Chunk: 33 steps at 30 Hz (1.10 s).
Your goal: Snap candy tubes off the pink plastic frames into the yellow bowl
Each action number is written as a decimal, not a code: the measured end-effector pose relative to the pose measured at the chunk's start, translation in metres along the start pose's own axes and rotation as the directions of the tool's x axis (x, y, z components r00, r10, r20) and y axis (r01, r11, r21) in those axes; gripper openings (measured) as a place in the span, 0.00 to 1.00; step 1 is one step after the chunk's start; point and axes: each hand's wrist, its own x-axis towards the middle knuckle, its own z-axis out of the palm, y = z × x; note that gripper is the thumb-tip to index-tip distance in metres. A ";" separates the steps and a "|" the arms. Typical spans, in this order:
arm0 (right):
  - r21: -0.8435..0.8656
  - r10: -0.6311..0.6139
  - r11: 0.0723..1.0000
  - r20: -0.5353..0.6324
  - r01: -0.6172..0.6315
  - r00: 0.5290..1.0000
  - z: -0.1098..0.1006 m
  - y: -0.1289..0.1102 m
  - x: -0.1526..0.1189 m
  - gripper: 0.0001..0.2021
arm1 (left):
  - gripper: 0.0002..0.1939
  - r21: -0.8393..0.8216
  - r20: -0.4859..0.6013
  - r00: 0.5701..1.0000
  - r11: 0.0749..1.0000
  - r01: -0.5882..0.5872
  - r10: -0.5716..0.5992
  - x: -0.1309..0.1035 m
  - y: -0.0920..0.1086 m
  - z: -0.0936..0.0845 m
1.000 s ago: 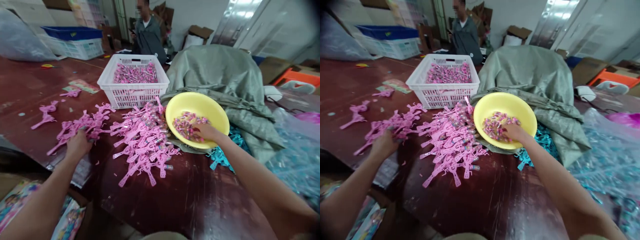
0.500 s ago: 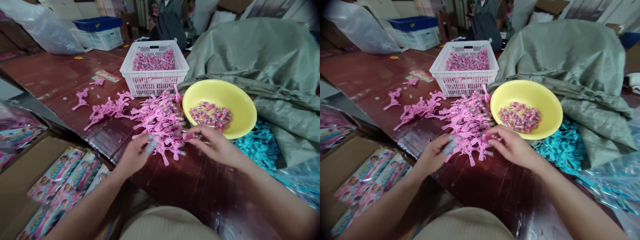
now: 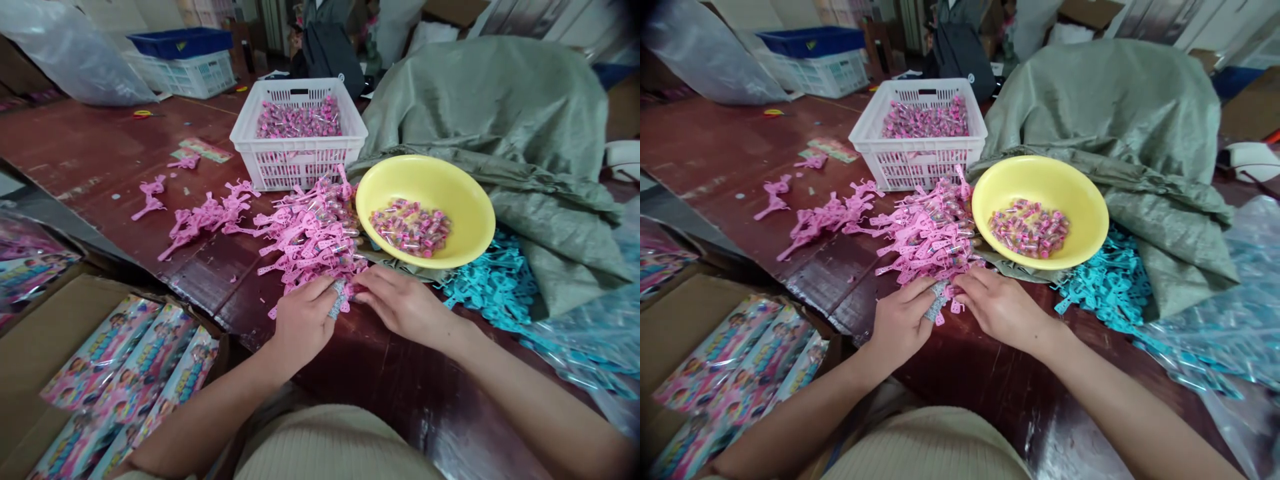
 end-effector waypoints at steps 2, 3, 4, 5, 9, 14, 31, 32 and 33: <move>-0.090 -0.032 0.995 0.013 0.033 0.999 0.003 0.000 -0.002 0.14 | 0.16 0.069 0.003 0.999 0.997 -0.047 0.047 -0.001 0.000 0.002; -0.123 -0.045 0.991 0.015 0.047 0.999 0.004 0.000 -0.003 0.15 | 0.16 0.088 0.006 0.998 0.994 -0.063 0.063 0.000 -0.001 0.002; -0.145 -0.055 0.988 0.015 0.056 0.998 0.005 0.000 -0.004 0.15 | 0.15 0.101 0.010 0.997 0.992 -0.076 0.075 0.001 -0.002 0.002; -0.159 -0.059 0.985 0.016 0.061 0.998 0.005 0.001 -0.005 0.15 | 0.15 0.111 0.015 0.996 0.990 -0.088 0.087 0.001 -0.002 0.001; -0.080 -0.015 0.997 0.057 0.020 0.998 0.003 0.005 -0.008 0.16 | 0.13 0.148 0.071 0.987 0.977 -0.154 0.145 0.004 -0.005 -0.003; 0.314 0.206 0.910 0.225 -0.271 0.952 0.009 0.002 -0.011 0.15 | 0.12 0.169 0.135 0.971 0.961 -0.218 0.196 0.004 -0.007 -0.005; 0.326 0.539 0.684 0.376 -0.652 0.754 -0.016 0.038 0.010 0.31 | 0.14 0.004 0.112 0.991 0.997 -0.075 0.074 0.031 -0.030 -0.001; 0.210 0.591 0.718 0.321 -0.664 0.740 -0.019 0.054 0.014 0.30 | 0.11 -0.072 0.124 0.992 0.997 0.031 -0.022 0.035 -0.033 0.000; 0.071 0.640 0.736 0.254 -0.674 0.725 -0.020 0.074 0.017 0.28 | 0.09 -0.160 0.146 0.982 0.976 0.146 -0.123 0.039 -0.036 0.000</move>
